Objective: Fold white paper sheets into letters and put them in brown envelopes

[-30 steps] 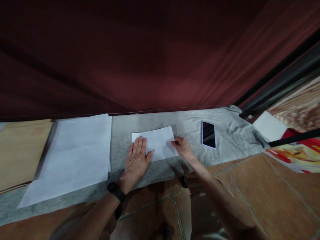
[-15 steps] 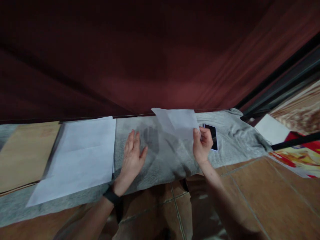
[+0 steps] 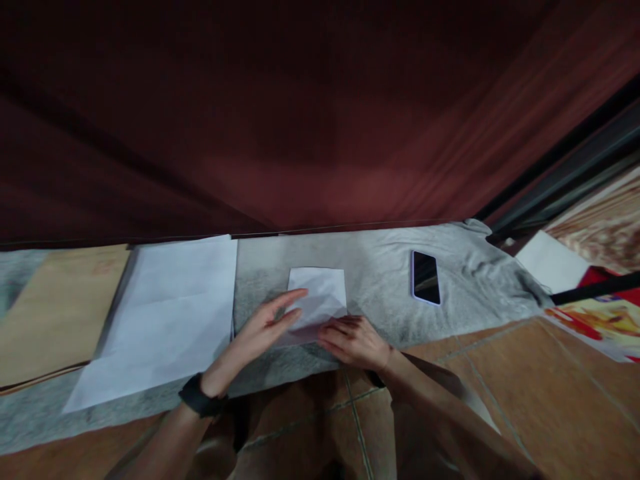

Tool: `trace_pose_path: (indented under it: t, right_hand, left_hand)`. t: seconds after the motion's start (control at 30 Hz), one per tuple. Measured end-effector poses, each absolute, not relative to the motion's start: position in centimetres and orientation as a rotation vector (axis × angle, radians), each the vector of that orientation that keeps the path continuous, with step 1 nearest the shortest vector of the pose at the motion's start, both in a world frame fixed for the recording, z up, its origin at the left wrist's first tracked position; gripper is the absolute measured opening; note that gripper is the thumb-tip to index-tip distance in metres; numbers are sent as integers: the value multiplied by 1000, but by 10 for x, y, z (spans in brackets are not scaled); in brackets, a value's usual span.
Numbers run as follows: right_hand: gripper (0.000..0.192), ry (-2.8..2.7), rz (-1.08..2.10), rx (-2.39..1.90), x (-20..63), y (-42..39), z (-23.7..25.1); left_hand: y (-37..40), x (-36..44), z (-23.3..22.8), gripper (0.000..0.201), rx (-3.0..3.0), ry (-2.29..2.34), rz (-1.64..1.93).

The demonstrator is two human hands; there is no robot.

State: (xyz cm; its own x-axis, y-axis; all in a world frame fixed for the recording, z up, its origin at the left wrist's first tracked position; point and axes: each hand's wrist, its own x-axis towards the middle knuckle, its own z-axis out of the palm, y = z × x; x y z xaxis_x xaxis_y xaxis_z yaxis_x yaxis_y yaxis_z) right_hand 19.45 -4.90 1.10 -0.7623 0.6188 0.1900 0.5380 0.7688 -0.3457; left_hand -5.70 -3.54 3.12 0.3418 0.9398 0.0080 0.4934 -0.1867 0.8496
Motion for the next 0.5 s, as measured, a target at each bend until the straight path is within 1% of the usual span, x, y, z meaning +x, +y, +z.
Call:
trace_pose_path:
  t: [0.1,0.13,0.23,0.27,0.3,0.43,0.5]
  right_hand:
    - [24,-2641,555,-871,201,-50,18]
    - [27,-2648,619,-850,205,-48,21]
    - [45,-2715,773,-791,219,-43,24]
    - [48,-2726,802,-795,223,-42,23]
    - [47,-2726,820,-809,226,-40,21]
    - [33,-2603,849,-931,232,-36,11]
    - [24,-2502,884,-1012,232,-33,9]
  left_hand:
    - [-48,-66,37,59,1908,980,332]
    - [-52,-69,36,65,1944,938,258]
    - [-61,-76,27,83,2029,949,147]
    - [-63,-77,21,85,2045,963,130]
    - [-63,-77,15,82,2056,984,136]
    - [-57,-75,-3,43,2040,1118,308]
    - [-52,-75,-4,31,2026,1177,373]
